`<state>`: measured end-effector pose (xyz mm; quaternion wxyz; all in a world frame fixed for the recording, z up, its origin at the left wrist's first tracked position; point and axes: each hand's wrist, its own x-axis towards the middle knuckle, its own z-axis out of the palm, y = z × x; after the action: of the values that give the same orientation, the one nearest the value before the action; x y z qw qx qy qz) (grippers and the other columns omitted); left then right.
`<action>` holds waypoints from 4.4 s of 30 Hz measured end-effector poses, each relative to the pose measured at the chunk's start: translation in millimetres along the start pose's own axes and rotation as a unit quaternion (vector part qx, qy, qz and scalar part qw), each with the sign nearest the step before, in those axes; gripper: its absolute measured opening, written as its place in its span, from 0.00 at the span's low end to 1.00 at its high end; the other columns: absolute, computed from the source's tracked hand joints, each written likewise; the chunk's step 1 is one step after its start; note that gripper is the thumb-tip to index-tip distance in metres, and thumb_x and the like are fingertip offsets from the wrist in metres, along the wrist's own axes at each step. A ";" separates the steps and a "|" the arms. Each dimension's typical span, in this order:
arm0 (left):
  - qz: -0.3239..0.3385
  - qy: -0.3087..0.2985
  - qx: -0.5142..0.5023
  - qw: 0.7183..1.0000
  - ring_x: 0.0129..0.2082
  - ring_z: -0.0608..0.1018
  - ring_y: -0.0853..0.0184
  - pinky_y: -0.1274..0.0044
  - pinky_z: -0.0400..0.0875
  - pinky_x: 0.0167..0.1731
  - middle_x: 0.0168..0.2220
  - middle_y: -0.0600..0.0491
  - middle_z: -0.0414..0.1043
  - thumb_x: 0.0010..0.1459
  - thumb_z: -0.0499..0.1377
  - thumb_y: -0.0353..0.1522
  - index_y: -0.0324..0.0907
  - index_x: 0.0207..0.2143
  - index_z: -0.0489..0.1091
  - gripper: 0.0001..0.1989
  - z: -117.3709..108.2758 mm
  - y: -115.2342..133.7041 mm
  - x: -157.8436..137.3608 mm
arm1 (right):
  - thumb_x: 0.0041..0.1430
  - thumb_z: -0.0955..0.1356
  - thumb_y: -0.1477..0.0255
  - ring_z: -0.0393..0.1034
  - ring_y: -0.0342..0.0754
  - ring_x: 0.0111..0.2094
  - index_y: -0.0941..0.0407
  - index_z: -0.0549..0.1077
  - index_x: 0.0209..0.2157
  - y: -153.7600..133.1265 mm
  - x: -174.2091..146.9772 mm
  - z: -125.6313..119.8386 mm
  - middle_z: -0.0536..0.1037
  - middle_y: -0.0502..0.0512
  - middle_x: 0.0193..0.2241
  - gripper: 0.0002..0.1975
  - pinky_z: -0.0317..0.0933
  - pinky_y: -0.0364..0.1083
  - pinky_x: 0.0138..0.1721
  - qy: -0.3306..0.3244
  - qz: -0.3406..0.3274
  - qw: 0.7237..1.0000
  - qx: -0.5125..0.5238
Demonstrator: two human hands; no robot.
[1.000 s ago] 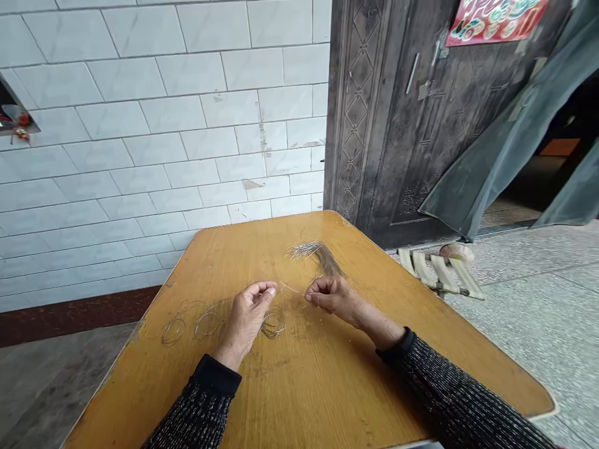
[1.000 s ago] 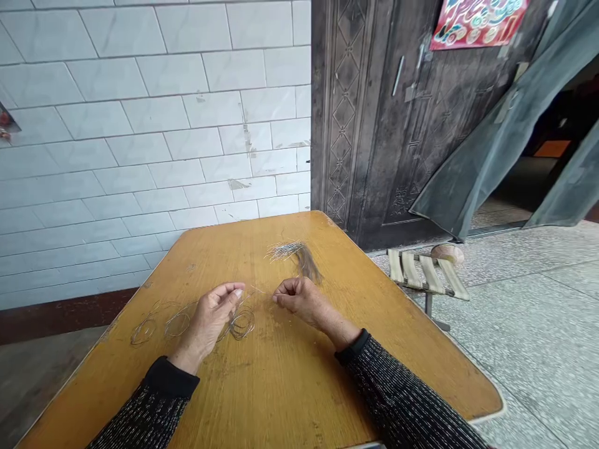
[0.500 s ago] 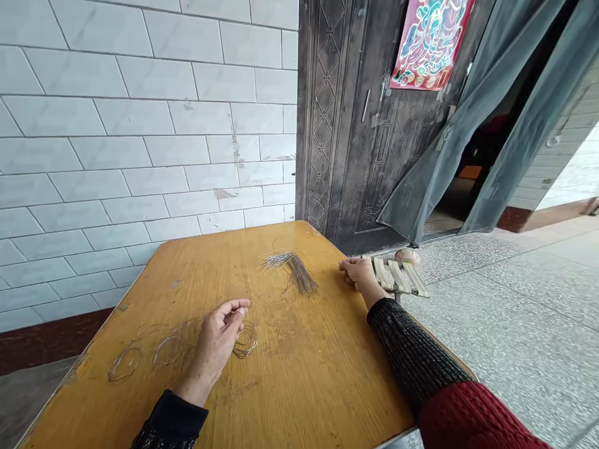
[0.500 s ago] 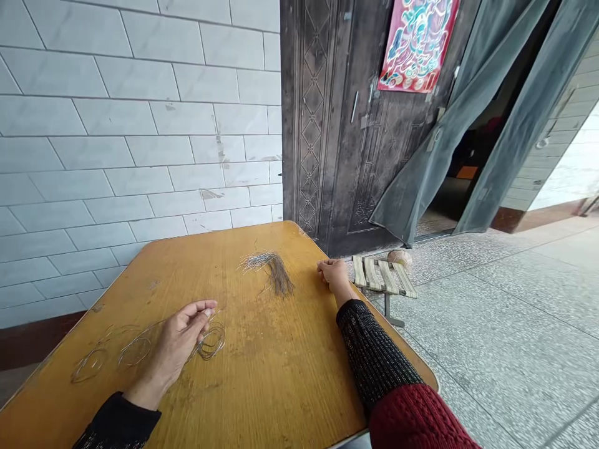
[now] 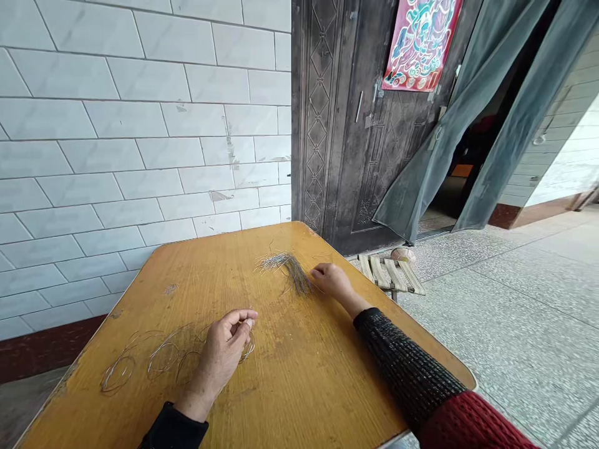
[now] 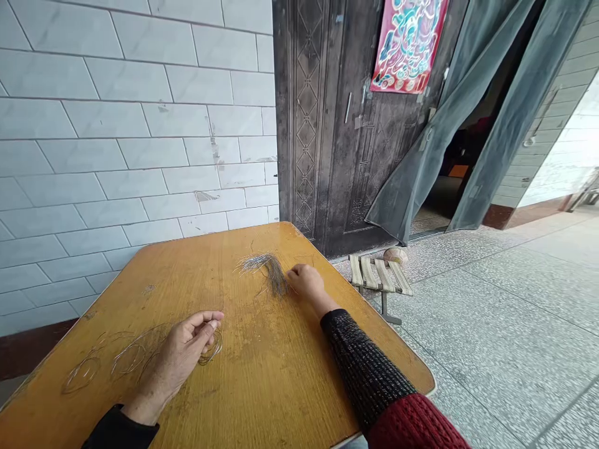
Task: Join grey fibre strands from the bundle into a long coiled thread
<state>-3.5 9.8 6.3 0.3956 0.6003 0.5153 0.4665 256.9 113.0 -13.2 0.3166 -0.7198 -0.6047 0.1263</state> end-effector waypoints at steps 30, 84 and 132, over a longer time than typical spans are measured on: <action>0.010 -0.035 0.046 0.998 0.16 0.61 0.74 0.81 0.54 0.16 0.16 0.60 0.58 0.50 0.53 0.39 0.37 0.34 0.70 0.15 3.0 -10.4 1.5 | 0.51 0.62 0.71 0.68 0.43 0.26 0.55 0.76 0.38 -4.8 -5.3 19.0 0.76 0.50 0.25 0.14 0.54 0.40 0.26 -0.039 -0.074 0.996 0.002; 0.016 -0.056 0.058 0.997 0.16 0.62 0.73 0.81 0.55 0.17 0.15 0.60 0.58 0.52 0.52 0.37 0.39 0.33 0.70 0.13 4.5 -11.0 0.7 | 0.56 0.59 0.71 0.70 0.49 0.40 0.51 0.74 0.40 -4.6 11.3 13.8 0.78 0.52 0.38 0.15 0.59 0.43 0.34 0.050 -0.091 0.992 -0.076; 0.032 -0.062 0.065 0.995 0.17 0.63 0.72 0.80 0.55 0.18 0.16 0.59 0.59 0.52 0.51 0.36 0.38 0.32 0.70 0.13 5.5 -22.7 3.4 | 0.45 0.63 0.73 0.64 0.39 0.15 0.59 0.68 0.20 -44.9 41.1 -7.5 0.72 0.50 0.17 0.05 0.54 0.37 0.16 0.065 -0.085 0.971 0.215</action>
<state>-3.7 16.8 -16.3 0.3715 0.6692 0.4992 0.4061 235.4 152.9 28.1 0.5118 -0.5879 -0.6004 0.1791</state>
